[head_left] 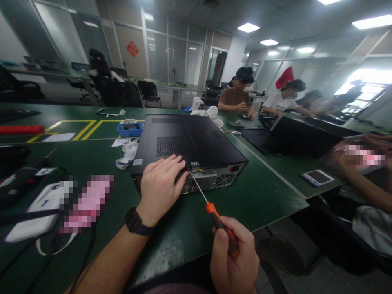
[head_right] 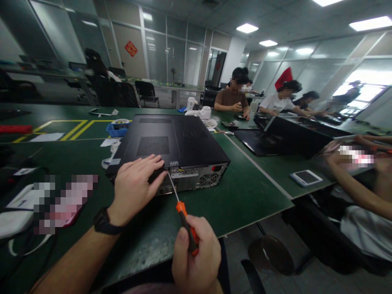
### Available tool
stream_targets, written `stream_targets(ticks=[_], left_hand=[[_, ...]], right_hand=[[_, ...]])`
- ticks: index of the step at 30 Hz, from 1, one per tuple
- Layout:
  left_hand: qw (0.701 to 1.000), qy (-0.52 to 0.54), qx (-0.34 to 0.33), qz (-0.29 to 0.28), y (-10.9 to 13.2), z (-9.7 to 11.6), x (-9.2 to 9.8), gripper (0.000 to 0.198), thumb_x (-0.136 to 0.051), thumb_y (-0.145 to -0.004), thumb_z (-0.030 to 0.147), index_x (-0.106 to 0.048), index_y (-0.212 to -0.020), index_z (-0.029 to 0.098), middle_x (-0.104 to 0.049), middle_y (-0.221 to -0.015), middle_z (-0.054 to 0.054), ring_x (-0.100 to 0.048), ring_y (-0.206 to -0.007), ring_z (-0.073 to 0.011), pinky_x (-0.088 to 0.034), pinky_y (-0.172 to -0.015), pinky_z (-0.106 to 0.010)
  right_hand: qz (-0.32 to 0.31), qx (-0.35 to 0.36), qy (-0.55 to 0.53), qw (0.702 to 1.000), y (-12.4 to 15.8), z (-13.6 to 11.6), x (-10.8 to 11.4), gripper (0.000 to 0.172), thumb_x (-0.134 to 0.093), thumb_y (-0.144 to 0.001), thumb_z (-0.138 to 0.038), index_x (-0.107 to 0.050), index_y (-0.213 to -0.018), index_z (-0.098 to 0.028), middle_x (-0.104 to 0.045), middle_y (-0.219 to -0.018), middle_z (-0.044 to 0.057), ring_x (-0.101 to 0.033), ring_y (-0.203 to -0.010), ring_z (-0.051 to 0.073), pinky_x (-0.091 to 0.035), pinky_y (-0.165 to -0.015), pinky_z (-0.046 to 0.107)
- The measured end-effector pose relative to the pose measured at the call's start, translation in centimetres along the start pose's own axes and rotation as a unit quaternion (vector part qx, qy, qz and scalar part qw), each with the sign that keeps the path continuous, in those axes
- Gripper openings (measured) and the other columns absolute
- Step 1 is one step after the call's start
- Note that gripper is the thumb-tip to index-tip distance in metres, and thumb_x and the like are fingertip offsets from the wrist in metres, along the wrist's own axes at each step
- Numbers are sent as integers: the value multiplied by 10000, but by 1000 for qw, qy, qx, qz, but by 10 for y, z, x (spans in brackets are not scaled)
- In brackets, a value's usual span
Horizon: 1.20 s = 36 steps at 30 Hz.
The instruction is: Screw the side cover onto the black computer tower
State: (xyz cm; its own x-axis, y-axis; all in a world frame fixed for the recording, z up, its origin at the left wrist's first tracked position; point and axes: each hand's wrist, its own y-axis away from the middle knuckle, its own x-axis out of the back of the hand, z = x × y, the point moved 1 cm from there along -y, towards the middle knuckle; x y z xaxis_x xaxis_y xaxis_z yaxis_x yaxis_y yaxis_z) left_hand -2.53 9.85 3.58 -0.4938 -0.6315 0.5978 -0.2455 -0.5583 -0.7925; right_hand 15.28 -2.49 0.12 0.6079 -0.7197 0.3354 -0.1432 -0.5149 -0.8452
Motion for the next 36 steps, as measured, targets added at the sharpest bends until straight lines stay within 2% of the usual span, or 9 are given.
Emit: stream_targets(ticks=[4, 10, 13, 16, 21, 26, 29, 32, 36], left_hand=[[1000, 0, 1, -1, 0, 0, 0, 206, -636, -1004, 286, -727, -1178, 223, -761, -1334, -81, -714, -1261, -273, -521, -1051, -485], [1000, -1, 2, -2, 0, 1, 0, 207, -632, -1006, 287, -732, -1170, 209, -767, -1323, -86, -715, -1259, -275, -520, -1049, -484], [1000, 1, 1, -2, 0, 1, 1, 211, -633, -1002, 288, -739, -1167, 210, -769, -1317, -94, -721, -1248, -282, -523, -1042, -488], [1000, 3, 1, -1, 0, 0, 0, 212, -632, -1000, 286, -743, -1166, 214, -766, -1321, -96, -719, -1251, -286, -520, -1048, -491], [1000, -1, -2, 6, 0, 0, 0, 209, -638, -999, 284, -738, -1167, 209, -768, -1318, -91, -722, -1246, -285, -521, -1037, -482], [1000, -1, -4, 7, 0, 0, 0, 202, -644, -1000, 281, -731, -1164, 202, -772, -1312, -85, -726, -1239, -275, -522, -1035, -475], [1000, -1, -2, 5, 1, -1, -1, 205, -640, -1003, 286, -727, -1172, 209, -767, -1326, -78, -720, -1251, -272, -519, -1044, -479], [1000, 0, -2, 3, 1, -1, -1, 209, -640, -1001, 284, -730, -1175, 214, -766, -1327, -79, -716, -1256, -273, -519, -1046, -480], [1000, 0, -4, 5, 0, -1, -1, 212, -642, -998, 282, -740, -1172, 211, -766, -1325, -86, -717, -1254, -280, -521, -1041, -479]], right_hand=[[11, 35, -38, 999, -6, -3, -1, 239, -591, -944, -179, -599, -1182, -162, -712, -956, 69, -730, -850, 182, -632, -725, 295], [-5, 12, -2, 1000, -8, -4, 2, 165, -569, -996, -199, -617, -1154, -186, -727, -898, 29, -721, -727, 144, -625, -688, 261], [0, 22, -15, 1000, -8, -3, 2, 196, -576, -985, -229, -606, -1170, -171, -718, -924, 51, -733, -780, 167, -632, -701, 282], [17, 45, -26, 999, -10, -4, 1, 230, -604, -940, -176, -599, -1170, -169, -710, -939, 63, -736, -841, 187, -636, -714, 302], [-2, 15, 7, 1000, -5, -2, 1, 150, -576, -1004, -210, -618, -1145, -186, -724, -899, 32, -717, -723, 139, -629, -684, 262], [19, 37, -12, 999, -5, -2, 2, 208, -575, -980, -228, -613, -1169, -149, -708, -975, 77, -736, -894, 174, -642, -771, 282], [14, 33, -28, 999, -6, -2, 1, 196, -587, -959, -156, -617, -1152, -159, -702, -920, 47, -715, -816, 145, -626, -727, 252], [3, 2, -31, 1000, -5, -1, 1, 202, -579, -985, -176, -614, -1184, -162, -705, -915, 35, -701, -735, 123, -614, -678, 234], [5, 26, -42, 999, -3, 0, 0, 230, -569, -977, -194, -601, -1200, -145, -699, -979, 67, -724, -852, 156, -630, -738, 264]])
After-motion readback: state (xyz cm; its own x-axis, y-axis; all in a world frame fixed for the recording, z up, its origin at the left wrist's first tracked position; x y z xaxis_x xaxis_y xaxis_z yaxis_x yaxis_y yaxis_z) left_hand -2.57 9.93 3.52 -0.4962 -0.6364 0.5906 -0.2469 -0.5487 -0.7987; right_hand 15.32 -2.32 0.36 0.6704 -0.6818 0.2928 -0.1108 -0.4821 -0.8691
